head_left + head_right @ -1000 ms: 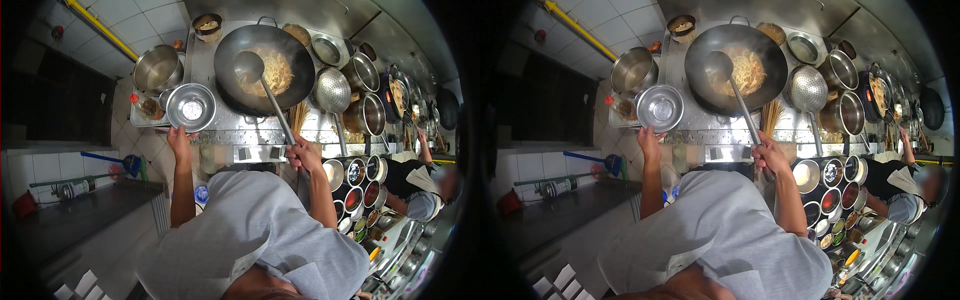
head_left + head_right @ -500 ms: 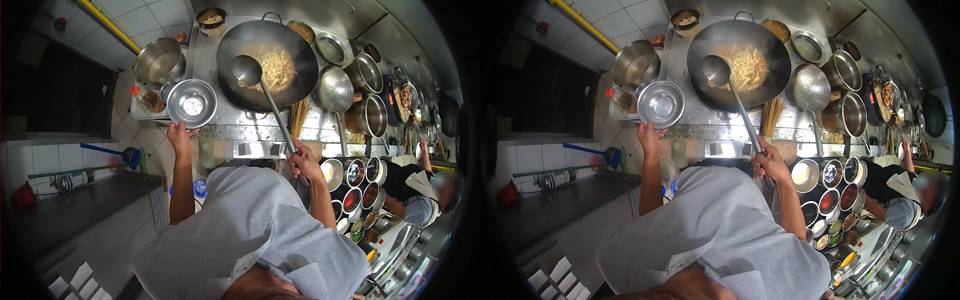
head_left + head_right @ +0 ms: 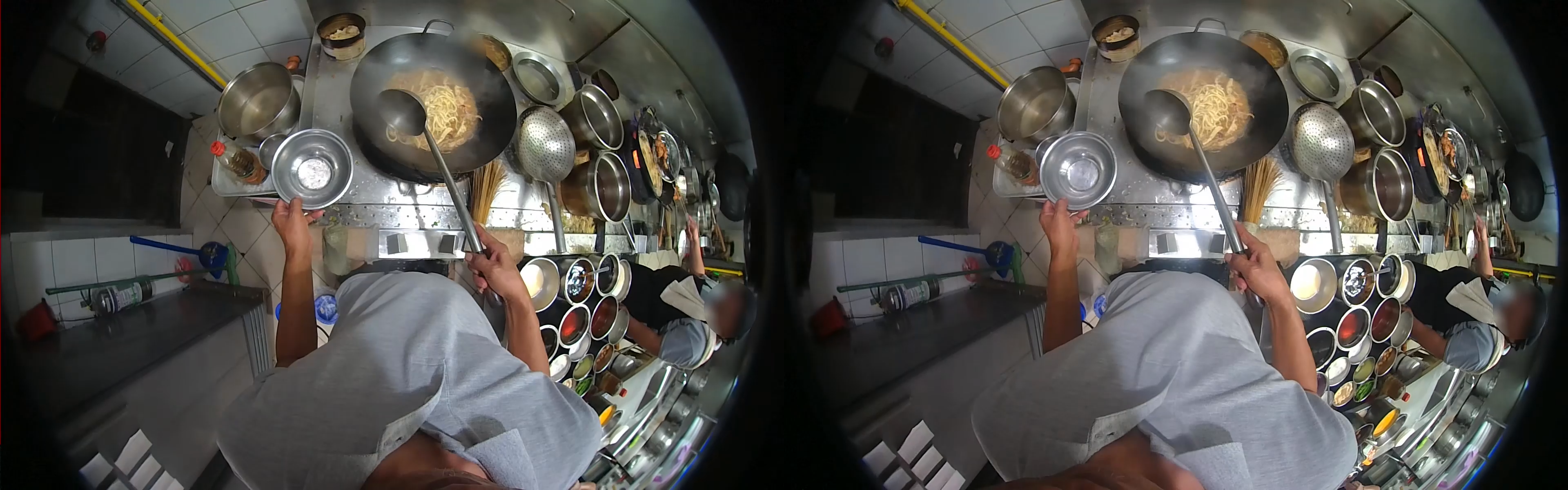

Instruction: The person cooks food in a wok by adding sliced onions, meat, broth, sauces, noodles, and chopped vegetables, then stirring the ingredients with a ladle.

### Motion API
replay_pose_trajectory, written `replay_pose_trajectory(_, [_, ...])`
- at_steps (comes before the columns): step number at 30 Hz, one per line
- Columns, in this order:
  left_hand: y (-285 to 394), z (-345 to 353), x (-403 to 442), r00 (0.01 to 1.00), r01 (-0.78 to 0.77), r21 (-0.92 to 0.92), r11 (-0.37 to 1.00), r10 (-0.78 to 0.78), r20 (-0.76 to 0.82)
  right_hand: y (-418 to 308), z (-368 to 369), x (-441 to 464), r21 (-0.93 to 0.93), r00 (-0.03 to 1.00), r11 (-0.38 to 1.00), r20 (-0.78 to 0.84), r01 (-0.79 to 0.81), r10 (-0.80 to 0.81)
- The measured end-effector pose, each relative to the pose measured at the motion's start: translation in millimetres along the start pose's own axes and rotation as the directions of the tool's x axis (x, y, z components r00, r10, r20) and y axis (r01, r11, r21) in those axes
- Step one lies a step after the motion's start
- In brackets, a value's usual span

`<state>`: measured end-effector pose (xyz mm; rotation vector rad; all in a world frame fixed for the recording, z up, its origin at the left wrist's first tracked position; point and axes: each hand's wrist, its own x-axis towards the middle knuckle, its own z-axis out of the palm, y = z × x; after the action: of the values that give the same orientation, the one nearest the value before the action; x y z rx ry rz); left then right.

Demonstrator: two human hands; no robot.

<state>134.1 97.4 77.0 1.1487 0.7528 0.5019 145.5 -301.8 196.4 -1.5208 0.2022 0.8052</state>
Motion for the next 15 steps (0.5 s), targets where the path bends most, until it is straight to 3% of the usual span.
replay_pose_trajectory(10, [3, 6, -1, 1.0, -0.005, 0.006, 1.0, 0.005, 0.022, 3, 2, 11, 0.071, 0.999, 0.997, 0.033, -0.039, 0.037])
replay_pose_trajectory(15, [-1, 3, -1, 1.0, -0.013, 0.009, 1.0, 0.013, 0.023, 0, -3, 17, 0.411, 0.987, 0.901, 0.131, -0.138, 0.091])
